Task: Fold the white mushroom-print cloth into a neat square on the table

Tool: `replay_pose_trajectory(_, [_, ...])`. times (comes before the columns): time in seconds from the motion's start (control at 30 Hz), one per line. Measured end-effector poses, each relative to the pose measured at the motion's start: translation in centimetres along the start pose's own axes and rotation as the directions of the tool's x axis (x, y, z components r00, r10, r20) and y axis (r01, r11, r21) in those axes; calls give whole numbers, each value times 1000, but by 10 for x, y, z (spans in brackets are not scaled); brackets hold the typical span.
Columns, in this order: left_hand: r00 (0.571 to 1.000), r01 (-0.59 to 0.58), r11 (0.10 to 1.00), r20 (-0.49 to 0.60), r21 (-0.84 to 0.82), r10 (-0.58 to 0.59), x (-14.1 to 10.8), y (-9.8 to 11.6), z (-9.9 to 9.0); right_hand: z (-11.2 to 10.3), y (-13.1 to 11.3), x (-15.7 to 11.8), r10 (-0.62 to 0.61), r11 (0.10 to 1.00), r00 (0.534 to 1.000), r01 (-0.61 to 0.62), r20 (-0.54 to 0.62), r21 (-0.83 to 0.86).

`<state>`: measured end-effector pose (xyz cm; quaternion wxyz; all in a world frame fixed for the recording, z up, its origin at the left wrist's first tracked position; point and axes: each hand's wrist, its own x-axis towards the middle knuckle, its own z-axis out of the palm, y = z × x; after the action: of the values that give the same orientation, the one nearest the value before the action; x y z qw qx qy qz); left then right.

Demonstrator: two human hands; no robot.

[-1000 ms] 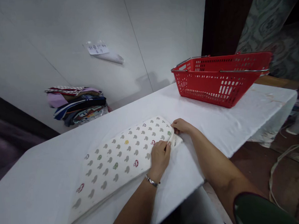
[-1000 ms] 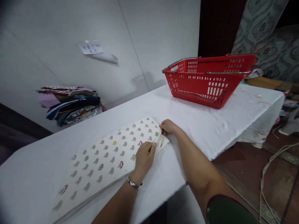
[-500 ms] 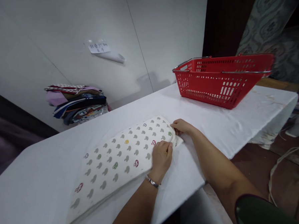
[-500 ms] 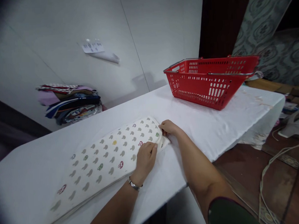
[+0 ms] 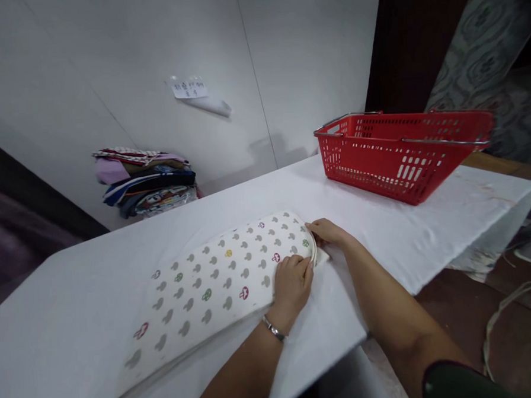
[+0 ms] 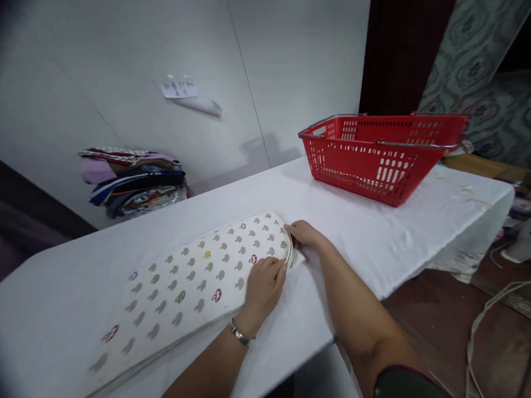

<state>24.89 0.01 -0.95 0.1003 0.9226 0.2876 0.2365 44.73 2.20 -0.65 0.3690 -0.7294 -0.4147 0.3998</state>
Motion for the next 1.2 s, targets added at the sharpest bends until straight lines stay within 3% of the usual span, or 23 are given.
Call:
replay_pose_trajectory(0.27, [999, -32, 997, 32, 73, 30, -2, 1, 2, 1, -4, -3, -101, 995, 993, 102, -63, 10])
replay_pose_trajectory(0.47, [1000, 0, 997, 21, 74, -1, -1, -1, 5, 4, -1, 1, -75, 987, 995, 84, -66, 139])
replay_pose_trajectory(0.83, [996, 53, 990, -60, -133, -61, 2, -8, 5, 11, -9, -1, -170, 905, 985, 162, -15, 394])
replay_pose_trajectory(1.0, [994, 84, 979, -52, -187, -96, 2, -8, 5, 12, -7, 1, -86, 970, 994, 98, -62, 222])
replay_pose_trajectory(1.2, [993, 94, 972, -44, -214, -106, 2, -6, 2, 10, -8, -2, -57, 990, 996, 66, -69, 128])
